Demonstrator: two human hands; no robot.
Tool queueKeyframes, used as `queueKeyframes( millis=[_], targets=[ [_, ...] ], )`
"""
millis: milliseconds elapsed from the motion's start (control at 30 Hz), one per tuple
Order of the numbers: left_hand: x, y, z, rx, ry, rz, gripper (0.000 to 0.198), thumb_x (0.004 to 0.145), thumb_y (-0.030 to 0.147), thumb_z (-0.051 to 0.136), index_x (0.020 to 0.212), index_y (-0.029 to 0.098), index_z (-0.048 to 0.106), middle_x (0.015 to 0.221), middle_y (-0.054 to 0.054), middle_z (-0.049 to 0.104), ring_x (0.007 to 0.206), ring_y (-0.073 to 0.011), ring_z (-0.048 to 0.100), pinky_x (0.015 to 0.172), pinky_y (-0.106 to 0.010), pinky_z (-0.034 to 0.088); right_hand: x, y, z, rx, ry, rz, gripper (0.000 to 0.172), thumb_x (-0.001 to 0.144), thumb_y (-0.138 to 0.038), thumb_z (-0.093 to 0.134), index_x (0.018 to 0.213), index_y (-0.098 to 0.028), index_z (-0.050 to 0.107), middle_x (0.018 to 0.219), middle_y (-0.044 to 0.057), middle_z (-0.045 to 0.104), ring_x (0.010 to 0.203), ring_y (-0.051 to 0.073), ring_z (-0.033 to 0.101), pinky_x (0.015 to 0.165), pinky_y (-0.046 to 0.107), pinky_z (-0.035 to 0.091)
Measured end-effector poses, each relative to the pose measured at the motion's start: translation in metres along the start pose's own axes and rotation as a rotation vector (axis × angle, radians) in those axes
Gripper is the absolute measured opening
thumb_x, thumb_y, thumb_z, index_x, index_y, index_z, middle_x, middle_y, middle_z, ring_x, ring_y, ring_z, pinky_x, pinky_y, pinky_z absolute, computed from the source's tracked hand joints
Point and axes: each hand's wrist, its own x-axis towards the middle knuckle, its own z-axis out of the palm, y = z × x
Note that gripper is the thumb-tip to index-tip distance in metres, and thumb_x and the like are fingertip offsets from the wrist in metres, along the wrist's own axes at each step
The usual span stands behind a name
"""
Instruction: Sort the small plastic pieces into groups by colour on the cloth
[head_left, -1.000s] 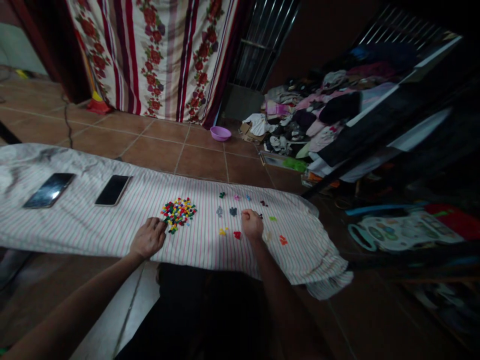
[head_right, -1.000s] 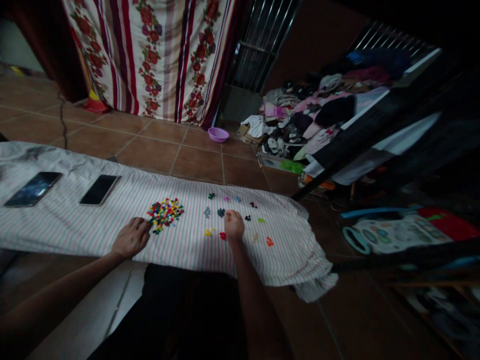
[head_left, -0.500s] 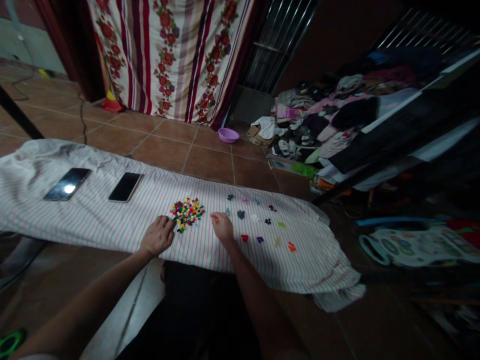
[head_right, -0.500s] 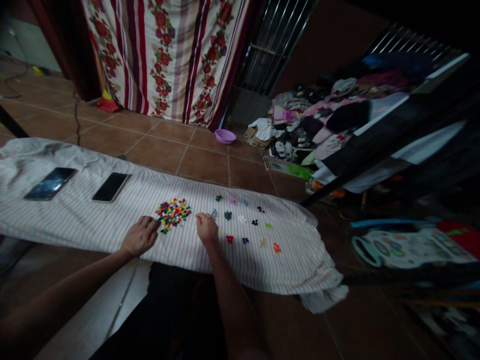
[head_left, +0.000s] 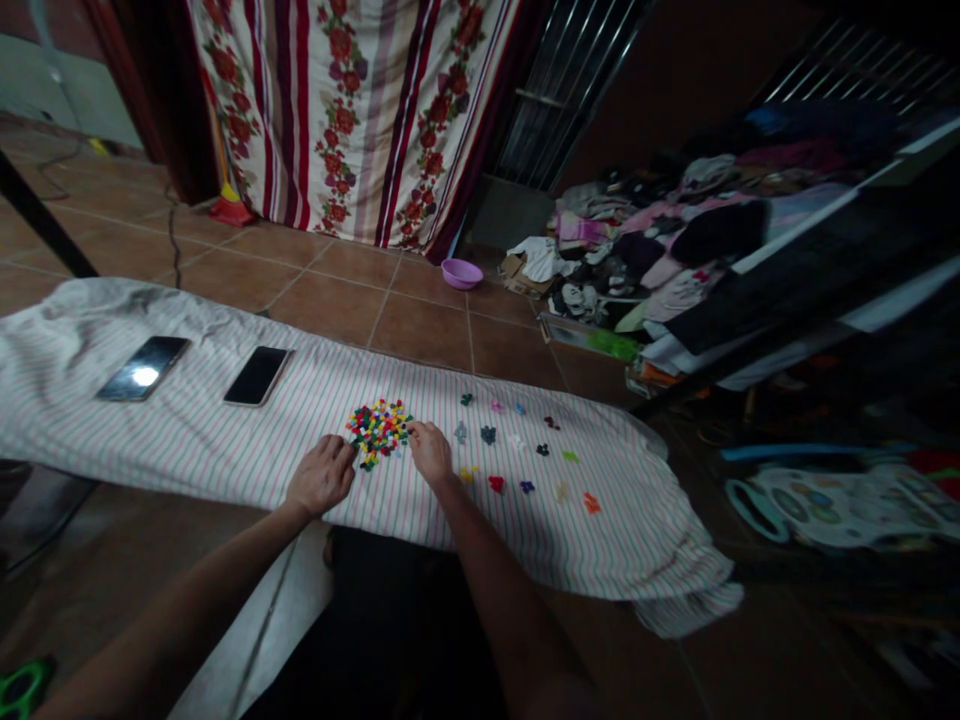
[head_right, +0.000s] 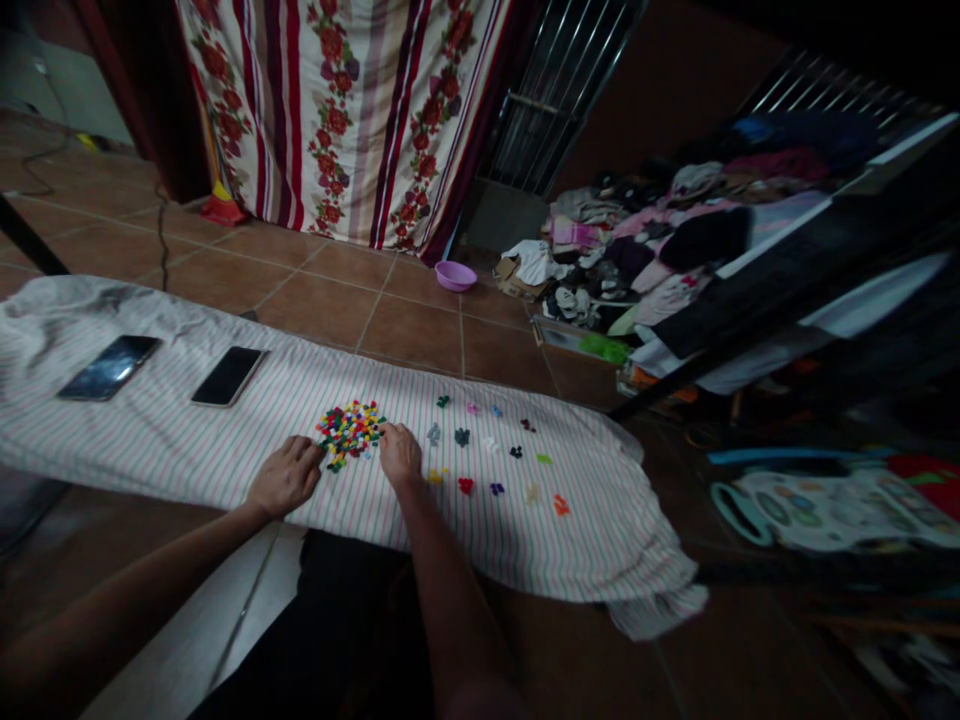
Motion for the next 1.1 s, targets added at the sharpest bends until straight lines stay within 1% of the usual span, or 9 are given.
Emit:
queueKeyframes(
  millis=[200, 333, 567, 700, 833, 967, 1100],
  targets=[
    [0.000, 0.000, 0.000, 0.018, -0.010, 0.001, 0.017, 0.085, 0.017, 0.044, 0.092, 0.016, 0.059, 0.087, -0.009, 0.053, 0.088, -0.0240, 0.047, 0.080, -0.038, 0.046, -0.001, 0.002, 0.002, 0.028, 0.021, 0.017, 0.022, 0.088, -0.016, 0.054, 0.103, -0.026, 0.066, 0.097, 0.002, 0.065, 0.092, 0.014, 0.059, 0.080, 0.022, 0.040],
    [0.000, 0.000, 0.000, 0.017, -0.008, 0.006, 0.017, 0.085, 0.017, 0.044, 0.092, 0.016, 0.059, 0.088, -0.009, 0.053, 0.088, -0.0242, 0.047, 0.080, -0.038, 0.046, -0.002, 0.005, 0.005, 0.056, 0.067, 0.020, 0.019, 0.089, -0.018, 0.052, 0.101, -0.024, 0.066, 0.098, 0.003, 0.066, 0.093, 0.015, 0.059, 0.081, 0.023, 0.041],
    [-0.001, -0.001, 0.001, -0.012, 0.033, 0.019, 0.016, 0.084, 0.016, 0.044, 0.090, 0.017, 0.059, 0.087, -0.009, 0.054, 0.087, -0.0240, 0.048, 0.078, -0.039, 0.047, -0.006, 0.012, 0.004, 0.110, 0.107, 0.014, 0.020, 0.091, -0.019, 0.047, 0.099, -0.021, 0.066, 0.096, 0.004, 0.067, 0.092, 0.016, 0.060, 0.081, 0.024, 0.041],
    [-0.001, -0.003, 0.002, -0.005, 0.036, 0.043, 0.016, 0.084, 0.015, 0.045, 0.090, 0.017, 0.059, 0.086, -0.009, 0.054, 0.086, -0.0240, 0.049, 0.078, -0.039, 0.047, -0.010, 0.018, 0.000, 0.130, 0.130, 0.045, 0.021, 0.091, -0.018, 0.045, 0.099, -0.021, 0.065, 0.095, 0.003, 0.068, 0.090, 0.015, 0.060, 0.081, 0.024, 0.041],
    [-0.001, -0.004, 0.003, 0.022, 0.024, 0.061, 0.016, 0.085, 0.016, 0.044, 0.091, 0.017, 0.059, 0.086, -0.009, 0.055, 0.087, -0.0240, 0.051, 0.079, -0.039, 0.047, -0.014, 0.029, -0.007, 0.155, 0.170, 0.055, 0.023, 0.089, -0.018, 0.046, 0.099, -0.022, 0.065, 0.094, 0.003, 0.068, 0.087, 0.015, 0.061, 0.081, 0.025, 0.043],
    [-0.001, -0.003, 0.002, 0.064, 0.021, 0.058, 0.017, 0.086, 0.018, 0.044, 0.094, 0.016, 0.059, 0.088, -0.009, 0.056, 0.088, -0.0242, 0.051, 0.080, -0.038, 0.048, -0.017, 0.046, -0.018, 0.186, 0.226, 0.048, 0.025, 0.087, -0.016, 0.046, 0.099, -0.022, 0.066, 0.095, 0.003, 0.068, 0.089, 0.015, 0.061, 0.082, 0.025, 0.045],
    [0.000, -0.001, -0.001, 0.095, 0.036, 0.073, 0.017, 0.086, 0.018, 0.044, 0.091, 0.016, 0.060, 0.087, -0.009, 0.057, 0.086, -0.0239, 0.052, 0.078, -0.038, 0.048, -0.023, 0.065, -0.030, 0.184, 0.280, 0.104, 0.028, 0.084, -0.014, 0.044, 0.097, -0.021, 0.068, 0.095, 0.004, 0.069, 0.090, 0.016, 0.061, 0.083, 0.026, 0.046]
  ],
)
